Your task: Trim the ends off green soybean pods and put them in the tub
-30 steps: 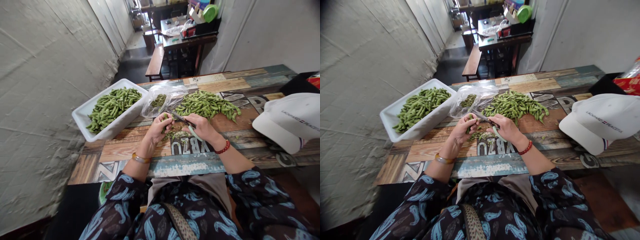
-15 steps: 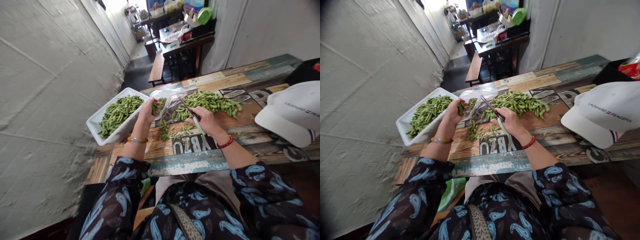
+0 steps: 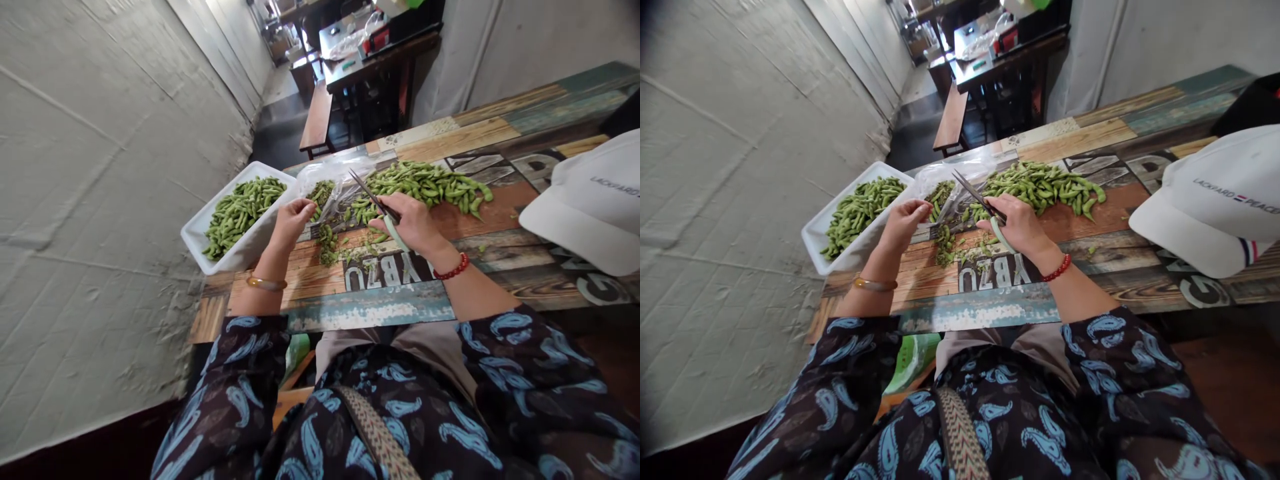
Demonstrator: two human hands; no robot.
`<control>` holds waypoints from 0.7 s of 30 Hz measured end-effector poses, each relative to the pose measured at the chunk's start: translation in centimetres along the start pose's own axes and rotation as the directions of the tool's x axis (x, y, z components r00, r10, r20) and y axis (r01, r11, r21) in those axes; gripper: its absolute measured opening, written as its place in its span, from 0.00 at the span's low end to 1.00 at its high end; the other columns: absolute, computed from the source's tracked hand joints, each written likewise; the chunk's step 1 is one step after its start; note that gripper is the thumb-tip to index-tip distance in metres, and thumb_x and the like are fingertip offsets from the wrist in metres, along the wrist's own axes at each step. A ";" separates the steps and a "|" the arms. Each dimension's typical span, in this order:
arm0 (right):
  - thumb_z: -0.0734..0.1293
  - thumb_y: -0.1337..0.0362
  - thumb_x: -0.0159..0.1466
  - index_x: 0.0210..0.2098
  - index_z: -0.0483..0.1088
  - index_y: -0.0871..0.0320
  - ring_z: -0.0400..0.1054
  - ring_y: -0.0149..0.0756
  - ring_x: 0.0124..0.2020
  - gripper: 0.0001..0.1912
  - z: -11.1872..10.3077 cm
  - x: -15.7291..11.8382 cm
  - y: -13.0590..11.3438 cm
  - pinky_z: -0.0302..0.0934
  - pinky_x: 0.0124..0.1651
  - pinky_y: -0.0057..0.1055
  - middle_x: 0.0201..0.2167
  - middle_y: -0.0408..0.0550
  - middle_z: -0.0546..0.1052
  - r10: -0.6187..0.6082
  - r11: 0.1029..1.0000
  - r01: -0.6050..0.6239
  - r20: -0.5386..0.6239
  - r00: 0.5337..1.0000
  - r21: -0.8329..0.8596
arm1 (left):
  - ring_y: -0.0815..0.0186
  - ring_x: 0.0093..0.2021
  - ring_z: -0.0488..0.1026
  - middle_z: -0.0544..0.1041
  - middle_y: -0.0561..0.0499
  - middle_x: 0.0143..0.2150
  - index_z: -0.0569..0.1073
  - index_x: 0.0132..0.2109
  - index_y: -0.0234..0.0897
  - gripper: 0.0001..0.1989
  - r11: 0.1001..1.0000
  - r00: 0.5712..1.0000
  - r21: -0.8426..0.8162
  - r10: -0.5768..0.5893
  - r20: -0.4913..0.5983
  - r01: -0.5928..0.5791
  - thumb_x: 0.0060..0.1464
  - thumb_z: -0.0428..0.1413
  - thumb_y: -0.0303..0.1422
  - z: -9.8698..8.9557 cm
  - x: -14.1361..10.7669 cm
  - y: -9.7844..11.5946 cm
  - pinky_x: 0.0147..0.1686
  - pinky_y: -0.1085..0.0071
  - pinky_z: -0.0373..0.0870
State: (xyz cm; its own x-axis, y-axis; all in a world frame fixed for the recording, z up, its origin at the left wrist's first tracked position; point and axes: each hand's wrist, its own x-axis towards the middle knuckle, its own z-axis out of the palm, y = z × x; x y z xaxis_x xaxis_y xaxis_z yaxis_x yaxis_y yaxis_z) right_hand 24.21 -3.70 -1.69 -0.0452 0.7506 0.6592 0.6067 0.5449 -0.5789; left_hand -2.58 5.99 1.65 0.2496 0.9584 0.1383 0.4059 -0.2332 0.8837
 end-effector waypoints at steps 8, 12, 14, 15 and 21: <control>0.70 0.54 0.63 0.48 0.75 0.61 0.74 0.46 0.37 0.19 -0.1 -0.1 -0.2 0.69 0.43 0.41 0.36 0.55 0.78 -0.018 0.999 0.018 -0.005 1.000 -0.027 | 0.69 0.28 0.67 0.75 0.51 0.26 0.77 0.33 0.32 0.10 0.985 0.998 0.170 -0.030 -0.054 0.038 0.51 0.57 0.35 -1.1 -3.2 -2.1 0.32 0.72 0.63; 0.70 0.54 0.63 0.50 0.75 0.59 0.74 0.47 0.39 0.20 0.0 -0.2 -0.2 0.70 0.44 0.42 0.36 0.54 0.79 -0.016 1.000 0.016 0.004 1.000 -0.018 | 0.64 0.32 0.71 0.78 0.47 0.30 0.79 0.36 0.32 0.09 0.904 0.997 0.427 0.052 -0.052 -0.025 0.52 0.54 0.30 -0.9 -0.3 -1.8 0.36 0.70 0.67; 0.70 0.54 0.63 0.50 0.75 0.59 0.74 0.47 0.39 0.20 0.0 -0.2 -0.2 0.70 0.44 0.42 0.36 0.55 0.79 -0.015 1.000 0.015 0.008 1.000 -0.021 | 0.60 0.37 0.74 0.80 0.42 0.34 0.80 0.36 0.31 0.10 0.789 0.998 0.612 0.070 -0.005 -0.052 0.54 0.54 0.29 -0.4 1.3 -1.3 0.41 0.67 0.68; 0.70 0.54 0.63 0.50 0.75 0.59 0.74 0.47 0.39 0.20 0.0 -0.2 -0.1 0.70 0.44 0.42 0.36 0.55 0.79 -0.013 1.000 0.013 0.010 1.000 -0.024 | 0.58 0.39 0.74 0.80 0.40 0.36 0.80 0.36 0.31 0.10 0.724 0.999 0.689 0.050 0.011 -0.043 0.55 0.54 0.31 -0.1 2.0 -1.0 0.43 0.66 0.68; 0.70 0.54 0.63 0.50 0.75 0.59 0.75 0.46 0.38 0.20 0.0 -0.1 -0.2 0.70 0.45 0.42 0.37 0.55 0.79 0.019 1.000 -0.019 0.013 1.000 -0.008 | 0.45 0.47 0.76 0.79 0.33 0.44 0.78 0.41 0.30 0.19 0.520 0.985 0.849 -0.170 -0.006 0.095 0.52 0.60 0.43 1.1 3.1 -1.0 0.46 0.59 0.70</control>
State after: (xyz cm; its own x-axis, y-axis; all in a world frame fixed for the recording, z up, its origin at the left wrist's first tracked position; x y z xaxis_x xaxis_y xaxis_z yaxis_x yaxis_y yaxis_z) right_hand 24.10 -3.88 -1.69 -0.0436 0.7655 0.6420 0.6139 0.5275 -0.5873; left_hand -1.23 9.06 0.67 0.1717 0.9851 -0.0108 0.9810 -0.1700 0.0935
